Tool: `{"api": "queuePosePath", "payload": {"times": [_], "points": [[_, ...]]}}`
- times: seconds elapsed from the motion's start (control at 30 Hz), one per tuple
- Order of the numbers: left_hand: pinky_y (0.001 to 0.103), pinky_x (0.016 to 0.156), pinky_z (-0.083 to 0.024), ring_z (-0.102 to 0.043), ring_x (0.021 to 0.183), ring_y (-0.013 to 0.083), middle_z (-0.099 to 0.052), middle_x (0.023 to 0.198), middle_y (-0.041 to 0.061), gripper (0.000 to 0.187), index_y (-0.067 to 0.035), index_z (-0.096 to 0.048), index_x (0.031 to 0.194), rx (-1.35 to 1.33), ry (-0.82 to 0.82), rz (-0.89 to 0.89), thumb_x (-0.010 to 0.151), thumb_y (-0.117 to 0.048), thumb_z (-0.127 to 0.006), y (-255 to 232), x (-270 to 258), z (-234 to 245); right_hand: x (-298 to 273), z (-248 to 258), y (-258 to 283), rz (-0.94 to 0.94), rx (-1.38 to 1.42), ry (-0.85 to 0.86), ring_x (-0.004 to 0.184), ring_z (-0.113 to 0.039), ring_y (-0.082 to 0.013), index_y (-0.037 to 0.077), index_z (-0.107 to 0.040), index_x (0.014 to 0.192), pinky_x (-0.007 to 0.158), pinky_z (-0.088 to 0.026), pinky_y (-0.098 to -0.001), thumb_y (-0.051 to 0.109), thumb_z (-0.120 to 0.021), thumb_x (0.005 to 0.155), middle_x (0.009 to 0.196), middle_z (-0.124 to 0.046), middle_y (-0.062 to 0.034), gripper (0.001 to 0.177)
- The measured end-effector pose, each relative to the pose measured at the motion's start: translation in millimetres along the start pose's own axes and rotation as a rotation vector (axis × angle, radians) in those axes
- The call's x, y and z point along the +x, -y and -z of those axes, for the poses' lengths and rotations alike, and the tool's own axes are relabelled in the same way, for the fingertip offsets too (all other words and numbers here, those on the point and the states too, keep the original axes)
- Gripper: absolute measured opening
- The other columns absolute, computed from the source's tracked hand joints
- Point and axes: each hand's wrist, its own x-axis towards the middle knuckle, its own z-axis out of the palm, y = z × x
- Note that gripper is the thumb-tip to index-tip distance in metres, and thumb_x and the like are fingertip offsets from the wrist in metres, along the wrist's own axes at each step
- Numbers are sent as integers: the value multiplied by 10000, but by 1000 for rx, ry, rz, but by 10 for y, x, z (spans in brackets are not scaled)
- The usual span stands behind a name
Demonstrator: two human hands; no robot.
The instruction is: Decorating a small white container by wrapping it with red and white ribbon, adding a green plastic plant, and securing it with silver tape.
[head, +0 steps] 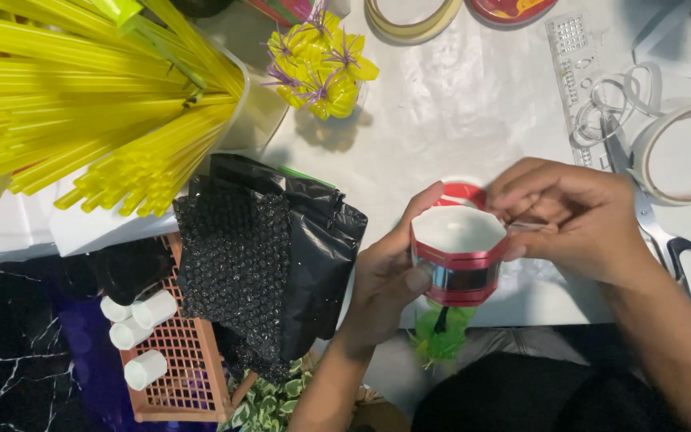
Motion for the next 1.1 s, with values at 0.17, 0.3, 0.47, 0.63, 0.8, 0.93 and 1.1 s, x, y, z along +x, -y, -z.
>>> {"api": "queuePosePath", "payload": {"times": [0.17,0.3,0.47,0.63,0.8,0.93,1.1], "points": [[389,1246,-340,-434,1443,239,-395,1611,207,910,81,-281,1588,51,30,-33,975,-503,-615,108,-27,65,-152,28,-38,-65,-49,-38,795,-662,-119,-14,-692,905,656,-482,-171,7,-828,729,927,-704,-154,224],[402,1269,-324,-398,1489,243,-345,1650,193,927,77,-247,1608,25,104,-41,1002,-537,-585,60,3,59,-78,50,19,-26,-5,58,902,-714,-218,-34,-675,917,764,-582,-247,-1,-790,771,972,-724,-205,189],[249,1168,-355,-527,1285,102,-541,1446,16,1110,-65,92,1747,-319,250,71,1042,-410,-693,172,16,117,1,108,52,43,112,200,980,-705,-245,-36,-660,1078,840,-627,-290,-33,-794,778,1113,-678,-222,329],[351,1271,-204,-287,1503,181,-157,1698,100,1111,-100,185,1680,-200,332,168,985,-464,-601,25,83,80,-12,241,43,-116,-68,315,883,-658,-200,-60,-571,1398,772,-544,-319,-136,-739,713,1246,-730,-199,709],[394,1308,-159,-206,1550,205,-36,1732,105,1019,-113,242,1645,-160,428,143,1039,-396,-526,-16,99,62,-10,265,81,-89,-124,422,994,-721,-216,-35,-609,1384,818,-552,-306,-98,-659,811,1260,-748,-165,579],[358,1257,-259,-365,1464,220,-213,1688,167,986,-118,214,1655,-28,414,148,1042,-334,-527,-149,137,50,-139,289,-44,-112,80,313,1197,-720,-317,-131,-569,1357,997,-622,-378,-108,-719,790,1372,-666,-280,587],[429,1187,-457,-526,1338,260,-464,1407,142,840,-116,-68,1674,258,341,50,1046,-251,-609,-119,115,83,-223,408,-106,-204,71,243,1224,-698,-290,-148,-571,1356,1028,-583,-355,-66,-723,786,1456,-618,-252,595]]}}
